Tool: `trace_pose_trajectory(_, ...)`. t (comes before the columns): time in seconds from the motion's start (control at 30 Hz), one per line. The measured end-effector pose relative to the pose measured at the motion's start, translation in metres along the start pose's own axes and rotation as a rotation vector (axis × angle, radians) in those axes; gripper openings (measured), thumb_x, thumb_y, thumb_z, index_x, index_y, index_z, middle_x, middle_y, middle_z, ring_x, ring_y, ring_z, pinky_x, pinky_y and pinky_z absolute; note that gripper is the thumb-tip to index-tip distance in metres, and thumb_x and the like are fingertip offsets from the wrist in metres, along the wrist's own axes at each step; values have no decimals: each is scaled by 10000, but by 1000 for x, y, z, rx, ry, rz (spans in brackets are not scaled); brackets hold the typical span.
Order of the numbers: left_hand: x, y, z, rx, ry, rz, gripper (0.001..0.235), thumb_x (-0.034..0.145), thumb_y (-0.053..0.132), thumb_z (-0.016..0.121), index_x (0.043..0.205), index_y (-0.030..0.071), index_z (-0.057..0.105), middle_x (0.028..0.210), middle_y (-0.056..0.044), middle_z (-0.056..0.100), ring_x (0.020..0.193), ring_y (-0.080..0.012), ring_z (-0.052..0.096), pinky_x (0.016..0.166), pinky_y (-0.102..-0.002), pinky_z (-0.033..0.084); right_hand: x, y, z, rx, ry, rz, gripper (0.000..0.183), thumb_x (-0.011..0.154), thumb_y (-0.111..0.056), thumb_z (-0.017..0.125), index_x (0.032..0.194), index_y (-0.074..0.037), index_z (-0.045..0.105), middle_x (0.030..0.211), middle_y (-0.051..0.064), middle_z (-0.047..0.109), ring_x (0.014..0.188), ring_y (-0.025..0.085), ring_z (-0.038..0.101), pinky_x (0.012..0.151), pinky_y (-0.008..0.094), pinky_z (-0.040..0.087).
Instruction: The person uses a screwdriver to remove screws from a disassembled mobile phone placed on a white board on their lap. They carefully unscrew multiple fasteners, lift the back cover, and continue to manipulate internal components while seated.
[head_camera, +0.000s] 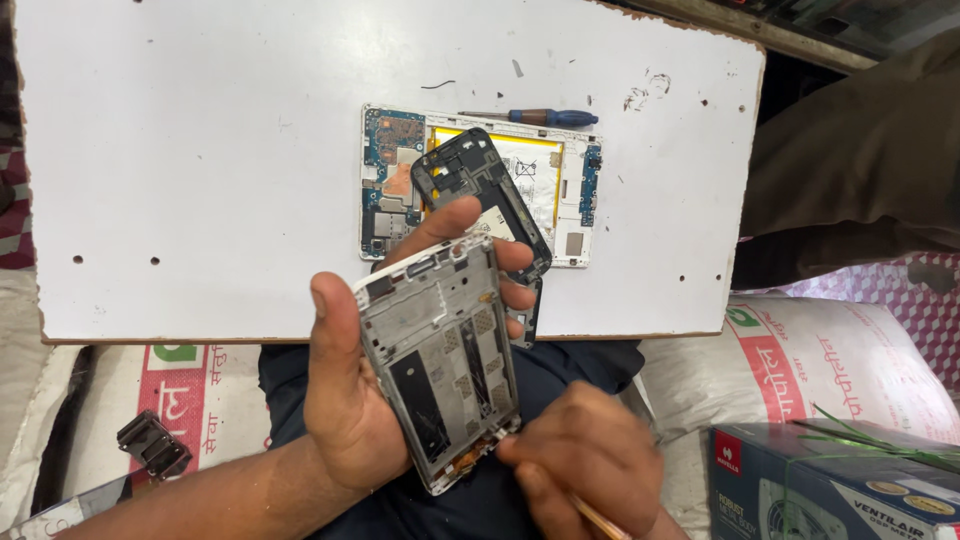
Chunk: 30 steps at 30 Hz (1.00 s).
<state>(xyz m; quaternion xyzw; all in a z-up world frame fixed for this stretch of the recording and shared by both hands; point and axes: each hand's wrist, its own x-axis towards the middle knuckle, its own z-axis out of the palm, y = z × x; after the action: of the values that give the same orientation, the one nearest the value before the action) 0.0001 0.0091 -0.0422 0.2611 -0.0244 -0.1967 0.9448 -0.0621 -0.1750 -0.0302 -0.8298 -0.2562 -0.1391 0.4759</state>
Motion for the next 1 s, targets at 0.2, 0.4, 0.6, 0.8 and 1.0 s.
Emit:
trace_pose_trajectory(0.2,0,0,1,32,-22,-21,978,938,741,336,1592,14,325,1378,-239,551,1227,-291,549,1048,-447,490,10,4,1,-12,-127,-162,109,904,-78,775,1001,-44,738,966,76,748,750,159,698,630,296,529)
trace_pose_trajectory(0.4,-2,-3,1,23,-131,-76,954,983,714,324,1611,-4,325,1454,-258,543,1341,-298,535,1110,-454,506,11,-11,0,-110,213,73,169,1005,-97,661,1155,-24,688,1005,110,703,823,202,681,731,318,546)
trace_pose_trajectory(0.6,-1,-5,2,-4,-152,-121,965,940,730,324,1587,15,311,1469,-258,507,1342,-297,515,1108,-502,501,12,-1,-7,-68,251,85,222,946,-55,596,1141,44,559,987,158,721,915,257,751,847,374,641)
trace_pose_trajectory(0.8,-4,-1,5,52,-191,-131,1012,931,785,365,1575,5,322,1501,-261,493,1394,-317,489,1169,-530,464,16,3,-14,-112,217,26,167,940,-25,671,1104,-3,650,990,162,733,920,273,782,799,348,656)
trace_pose_trajectory(1.0,-10,3,9,71,-206,-103,1000,931,783,415,1535,-12,358,1480,-278,496,1365,-332,515,1175,-548,461,11,-6,-8,-141,207,39,200,973,-69,644,1164,-11,663,1032,161,717,973,290,752,899,385,628)
